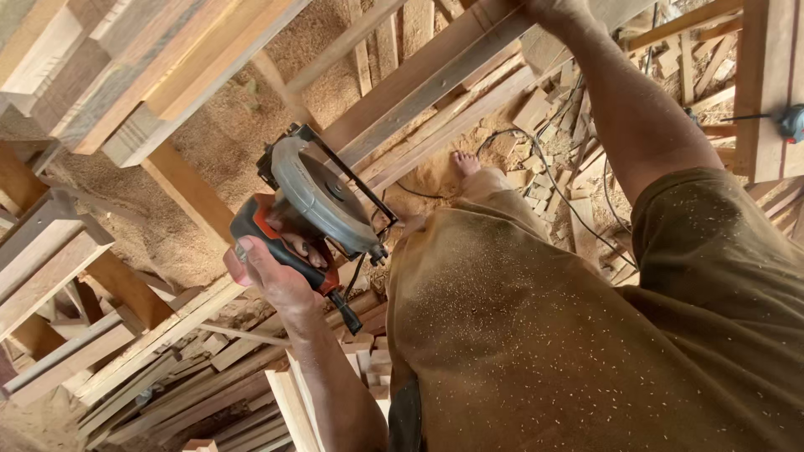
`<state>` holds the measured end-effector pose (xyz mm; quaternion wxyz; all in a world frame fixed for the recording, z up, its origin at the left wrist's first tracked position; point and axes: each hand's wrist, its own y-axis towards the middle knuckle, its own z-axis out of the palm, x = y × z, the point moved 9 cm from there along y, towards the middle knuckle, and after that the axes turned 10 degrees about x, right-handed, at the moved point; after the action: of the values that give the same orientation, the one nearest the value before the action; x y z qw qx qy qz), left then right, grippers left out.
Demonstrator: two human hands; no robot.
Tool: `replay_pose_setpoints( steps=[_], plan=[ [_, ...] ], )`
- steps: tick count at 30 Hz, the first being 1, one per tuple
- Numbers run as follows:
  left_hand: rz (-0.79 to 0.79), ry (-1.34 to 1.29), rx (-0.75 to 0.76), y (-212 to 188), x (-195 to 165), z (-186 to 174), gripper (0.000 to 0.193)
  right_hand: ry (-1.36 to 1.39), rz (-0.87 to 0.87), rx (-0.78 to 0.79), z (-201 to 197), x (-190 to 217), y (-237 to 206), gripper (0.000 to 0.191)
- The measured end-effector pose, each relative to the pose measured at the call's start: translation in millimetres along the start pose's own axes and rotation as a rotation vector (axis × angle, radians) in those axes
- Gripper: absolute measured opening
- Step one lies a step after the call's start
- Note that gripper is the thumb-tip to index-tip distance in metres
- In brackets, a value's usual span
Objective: The person uses a circular saw to cut a wooden plank on a workbench. They repeatedly position the plank, cut it, and move the cut pieces aside.
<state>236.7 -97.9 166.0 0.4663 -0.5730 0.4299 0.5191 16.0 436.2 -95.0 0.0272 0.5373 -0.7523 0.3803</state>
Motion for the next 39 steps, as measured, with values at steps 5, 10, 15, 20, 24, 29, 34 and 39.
replay_pose_setpoints(
  steps=[5,10,15,20,24,29,34,39],
  plan=[
    [0.034,-0.019,0.111,6,19,62,0.062,0.277,-0.540,-0.139,15,38,-24,0.019],
    [-0.117,-0.245,0.189,17,71,130,0.057,0.228,-0.460,-0.056,43,37,-50,0.043],
    [-0.088,-0.275,0.278,29,96,196,0.055,0.331,-0.543,0.153,61,31,-42,0.039],
    [-0.154,-0.196,0.319,25,105,242,0.055,0.410,-0.655,0.266,72,20,-32,0.049],
    [-0.187,-0.184,0.272,30,106,262,0.057,0.260,-0.576,0.294,83,10,-26,0.024],
    [-0.246,-0.201,0.262,31,101,272,0.059,0.327,-0.639,0.238,77,15,-27,0.048],
    [-0.295,-0.182,0.205,30,96,275,0.061,0.240,-0.610,0.231,79,10,-23,0.032],
    [-0.304,-0.158,0.195,33,93,278,0.062,0.232,-0.599,0.233,82,8,-19,0.031]
  ],
)
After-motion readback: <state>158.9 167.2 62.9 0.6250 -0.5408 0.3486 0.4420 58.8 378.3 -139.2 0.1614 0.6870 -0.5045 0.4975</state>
